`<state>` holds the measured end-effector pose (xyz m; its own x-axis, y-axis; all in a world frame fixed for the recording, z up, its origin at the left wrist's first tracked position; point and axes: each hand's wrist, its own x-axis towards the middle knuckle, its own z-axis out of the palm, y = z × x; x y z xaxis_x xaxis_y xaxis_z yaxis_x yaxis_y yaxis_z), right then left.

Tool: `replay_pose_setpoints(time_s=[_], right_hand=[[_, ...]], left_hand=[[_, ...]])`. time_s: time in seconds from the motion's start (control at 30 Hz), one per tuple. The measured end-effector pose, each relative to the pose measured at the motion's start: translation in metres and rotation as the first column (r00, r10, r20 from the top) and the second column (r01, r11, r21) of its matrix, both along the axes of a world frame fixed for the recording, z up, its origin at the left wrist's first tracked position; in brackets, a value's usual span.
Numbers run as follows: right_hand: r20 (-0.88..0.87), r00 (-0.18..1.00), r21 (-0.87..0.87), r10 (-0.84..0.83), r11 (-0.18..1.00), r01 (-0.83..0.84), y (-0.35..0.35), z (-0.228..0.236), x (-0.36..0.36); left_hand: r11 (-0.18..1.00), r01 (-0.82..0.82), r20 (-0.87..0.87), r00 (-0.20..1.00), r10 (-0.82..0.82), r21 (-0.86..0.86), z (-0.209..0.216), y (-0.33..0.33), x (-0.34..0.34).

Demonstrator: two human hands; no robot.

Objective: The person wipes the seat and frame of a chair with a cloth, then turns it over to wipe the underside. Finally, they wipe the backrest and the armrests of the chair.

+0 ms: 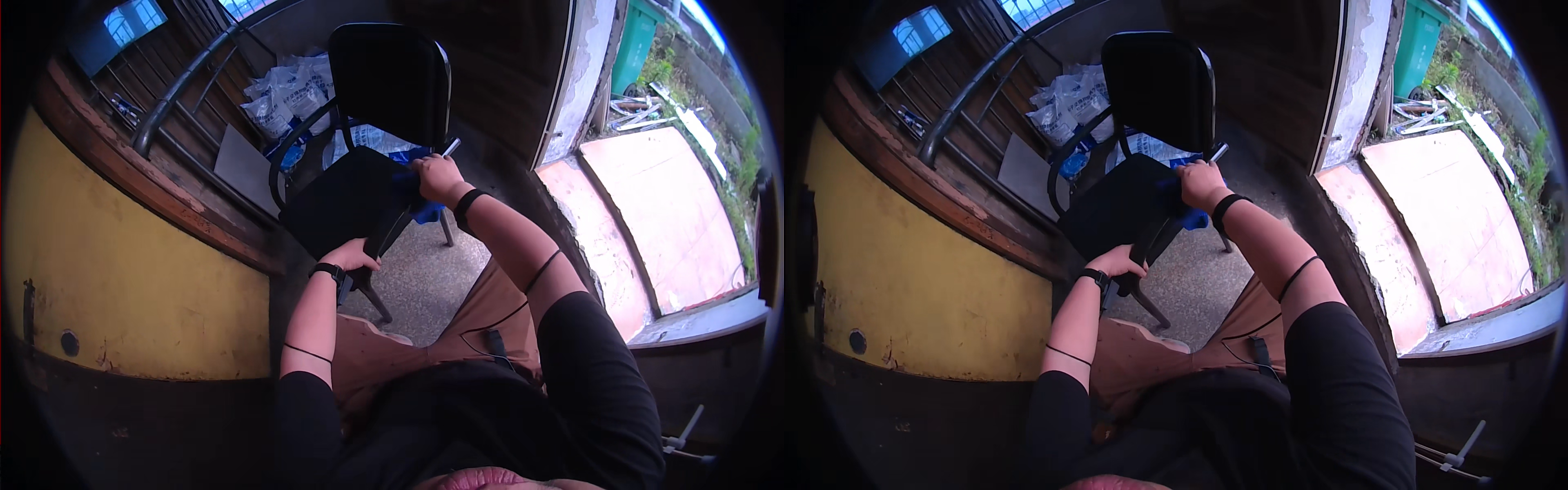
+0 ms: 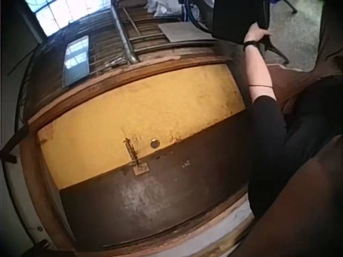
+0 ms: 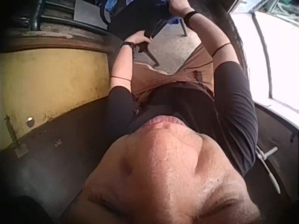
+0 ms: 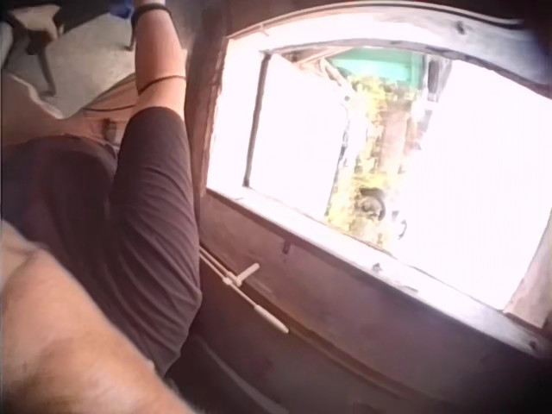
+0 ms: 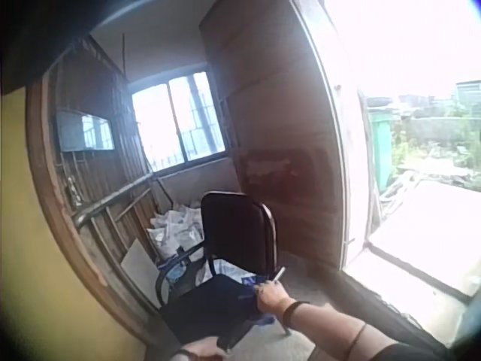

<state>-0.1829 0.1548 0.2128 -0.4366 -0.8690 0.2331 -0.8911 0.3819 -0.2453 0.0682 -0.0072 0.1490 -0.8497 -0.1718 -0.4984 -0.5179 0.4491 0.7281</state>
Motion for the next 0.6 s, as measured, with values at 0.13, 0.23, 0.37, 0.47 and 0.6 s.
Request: replay_pose_setpoints(time_s=[0.13, 0.23, 0.37, 0.47, 0.6], right_hand=[[0.033, 0.991, -0.045, 0.13, 0.991, -0.129, 0.009, 0.002, 0.055], [0.051, 0.987, -0.14, 0.15, 0.98, -0.142, 0.015, -0.017, 0.069], [0.124, 0.975, -0.428, 0.187, 0.896, -0.117, 0.026, -0.036, 0.064], [0.107, 0.994, -0.629, -0.007, 0.774, 0.073, 0.025, -0.048, 0.033], [0.751, 0.555, -0.42, -0.358, 0.39, 0.82, 0.05, -0.078, -0.067]], left_hand=[[0.967, 0.202, 0.332, 0.933, -0.141, -0.157, 0.021, -0.046, 0.035], [0.94, 0.324, 0.433, 0.866, -0.25, -0.105, 0.039, -0.046, 0.027], [0.983, 0.003, -0.1, 0.995, -0.022, -0.181, 0.078, 0.017, -0.035], [0.86, -0.097, -0.158, 0.987, 0.019, -0.501, 0.074, 0.046, -0.063], [0.758, -0.128, -0.213, 0.977, -0.015, -0.64, 0.07, 0.065, -0.074]])
